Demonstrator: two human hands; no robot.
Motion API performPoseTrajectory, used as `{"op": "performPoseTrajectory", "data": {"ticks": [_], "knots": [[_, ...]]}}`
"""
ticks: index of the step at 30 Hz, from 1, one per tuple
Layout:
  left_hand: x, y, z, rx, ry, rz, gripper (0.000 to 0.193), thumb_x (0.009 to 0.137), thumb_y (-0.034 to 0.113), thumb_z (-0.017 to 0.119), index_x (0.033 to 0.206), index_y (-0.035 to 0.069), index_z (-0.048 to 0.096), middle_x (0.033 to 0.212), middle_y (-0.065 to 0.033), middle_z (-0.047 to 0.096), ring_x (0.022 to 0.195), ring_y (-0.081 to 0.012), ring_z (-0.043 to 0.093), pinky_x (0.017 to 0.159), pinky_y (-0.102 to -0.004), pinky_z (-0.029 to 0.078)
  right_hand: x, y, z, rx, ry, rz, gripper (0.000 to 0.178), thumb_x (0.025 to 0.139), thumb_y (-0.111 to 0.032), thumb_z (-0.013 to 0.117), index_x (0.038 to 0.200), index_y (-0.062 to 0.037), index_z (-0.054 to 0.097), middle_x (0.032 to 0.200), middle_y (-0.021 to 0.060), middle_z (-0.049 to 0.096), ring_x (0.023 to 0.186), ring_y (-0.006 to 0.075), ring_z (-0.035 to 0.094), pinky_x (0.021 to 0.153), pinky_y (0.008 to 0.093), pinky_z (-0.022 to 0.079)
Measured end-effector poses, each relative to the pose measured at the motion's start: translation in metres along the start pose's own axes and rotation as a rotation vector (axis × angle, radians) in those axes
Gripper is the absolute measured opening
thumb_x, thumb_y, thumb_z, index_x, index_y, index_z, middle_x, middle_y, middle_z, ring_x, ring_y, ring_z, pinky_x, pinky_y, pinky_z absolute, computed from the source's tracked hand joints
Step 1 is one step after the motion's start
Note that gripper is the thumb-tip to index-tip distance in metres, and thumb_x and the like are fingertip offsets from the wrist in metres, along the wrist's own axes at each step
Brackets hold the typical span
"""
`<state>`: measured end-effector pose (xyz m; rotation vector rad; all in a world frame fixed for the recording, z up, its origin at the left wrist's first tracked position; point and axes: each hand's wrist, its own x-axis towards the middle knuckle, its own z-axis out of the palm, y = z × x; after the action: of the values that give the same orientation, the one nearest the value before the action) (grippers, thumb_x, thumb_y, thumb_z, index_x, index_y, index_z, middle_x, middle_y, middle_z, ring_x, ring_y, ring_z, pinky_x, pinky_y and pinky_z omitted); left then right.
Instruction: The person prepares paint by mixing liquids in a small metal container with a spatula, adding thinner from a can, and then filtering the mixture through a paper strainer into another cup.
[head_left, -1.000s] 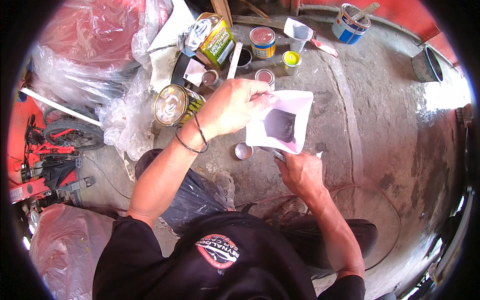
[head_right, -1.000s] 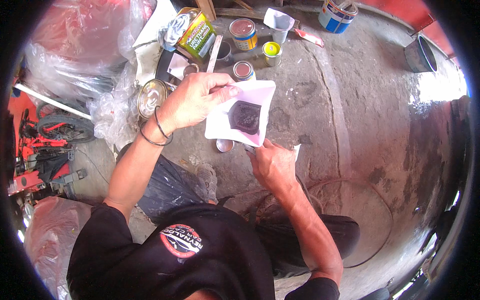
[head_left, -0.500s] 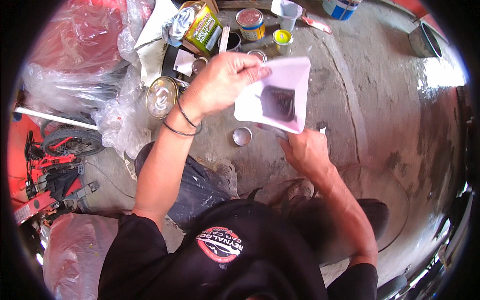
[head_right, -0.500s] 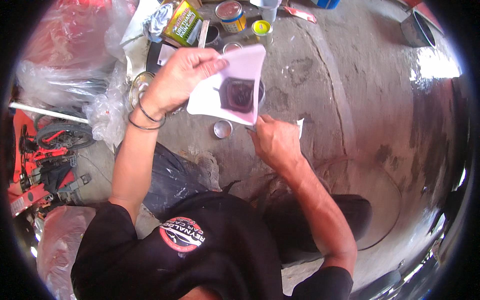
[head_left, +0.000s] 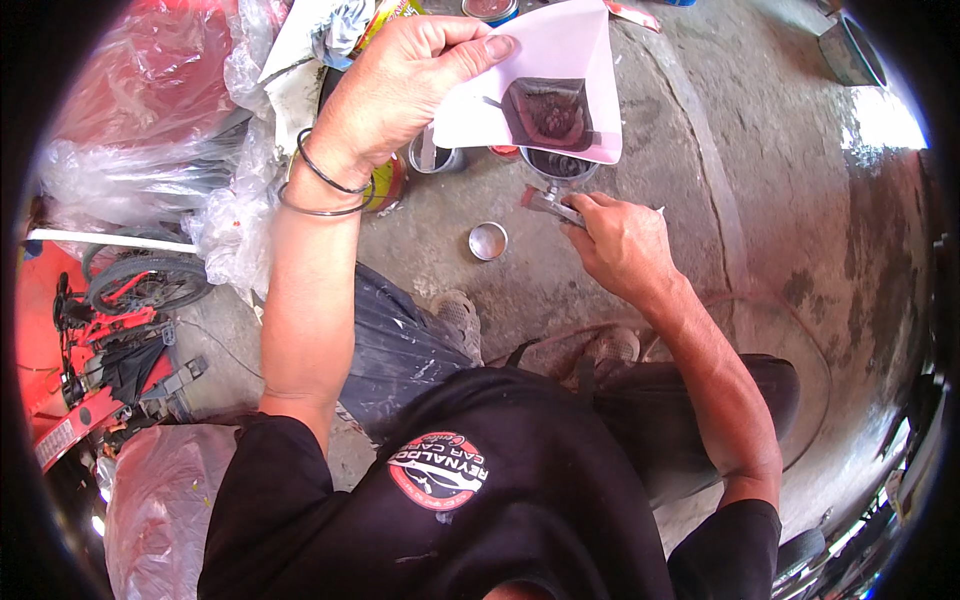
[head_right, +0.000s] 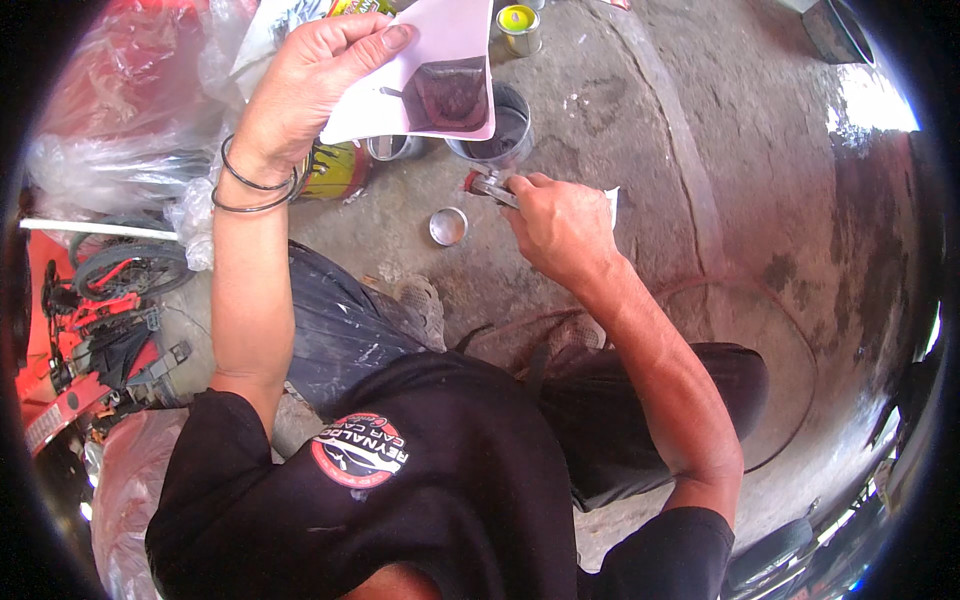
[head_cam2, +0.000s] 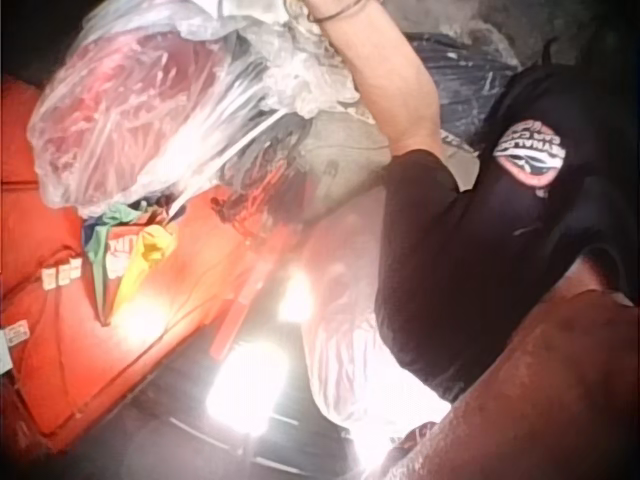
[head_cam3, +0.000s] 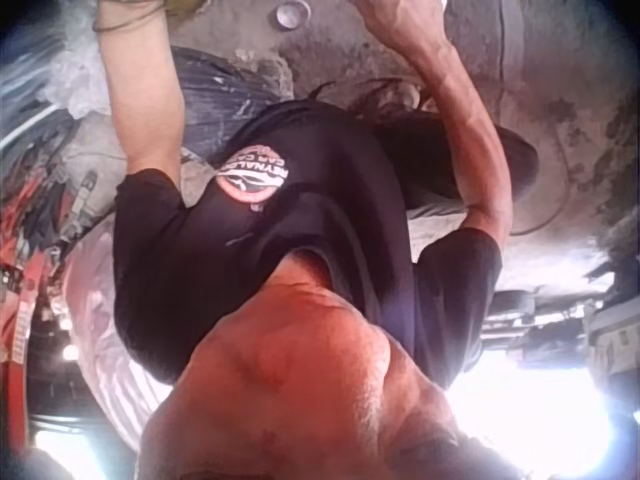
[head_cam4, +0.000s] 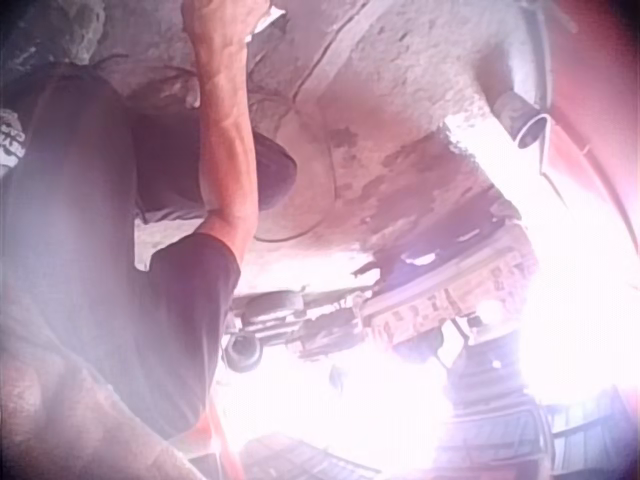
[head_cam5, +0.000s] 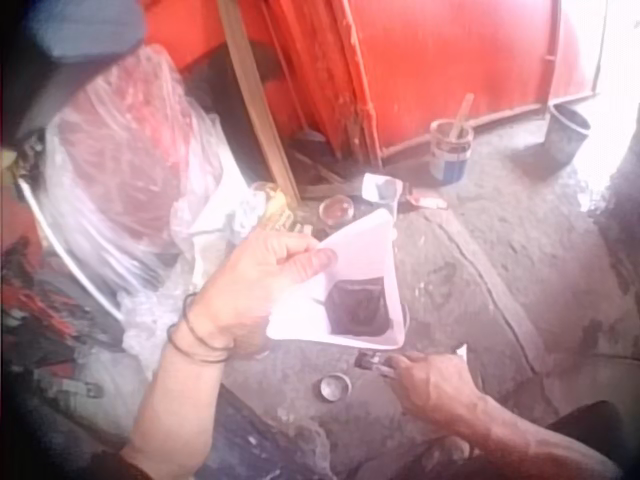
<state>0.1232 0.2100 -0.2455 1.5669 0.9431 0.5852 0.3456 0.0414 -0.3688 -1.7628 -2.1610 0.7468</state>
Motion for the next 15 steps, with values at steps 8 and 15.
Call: {"op": "performPoseTrajectory", "data": {"ticks": [8, 15], "knots": [[0.0, -0.011, 0.003, 0.129, 0.007, 0.001, 0.031, 0.111, 0.03, 0.073, 0.108, 0.001, 0.082, 0.078, 0.009, 0.065, 0.072, -0.0008, 0.056, 0.065, -0.0236, 0.049, 0.001, 0.002, 0.0, 0.006, -0.006, -0.024, 0.029, 0.099, -0.024, 0.074, 0.123, -0.0074, 0.074, 0.104, 0.0148, 0.076, 0.093, 0.0414, 0.076, 0.08, 0.0532, 0.06], [0.005, -0.025, -0.005, 0.323, -0.035, 0.015, 0.028, 0.112, 0.03, 0.071, 0.112, 0.004, 0.081, 0.087, 0.0098, 0.071, 0.076, 0.0018, 0.062, 0.065, -0.0215, 0.05, -0.002, 0.0, 0.002, 0.008, -0.018, -0.045, 0.031, 0.099, -0.024, 0.074, 0.125, -0.0065, 0.073, 0.108, 0.016, 0.077, 0.095, 0.0416, 0.076, 0.08, 0.0535, 0.061]]}}
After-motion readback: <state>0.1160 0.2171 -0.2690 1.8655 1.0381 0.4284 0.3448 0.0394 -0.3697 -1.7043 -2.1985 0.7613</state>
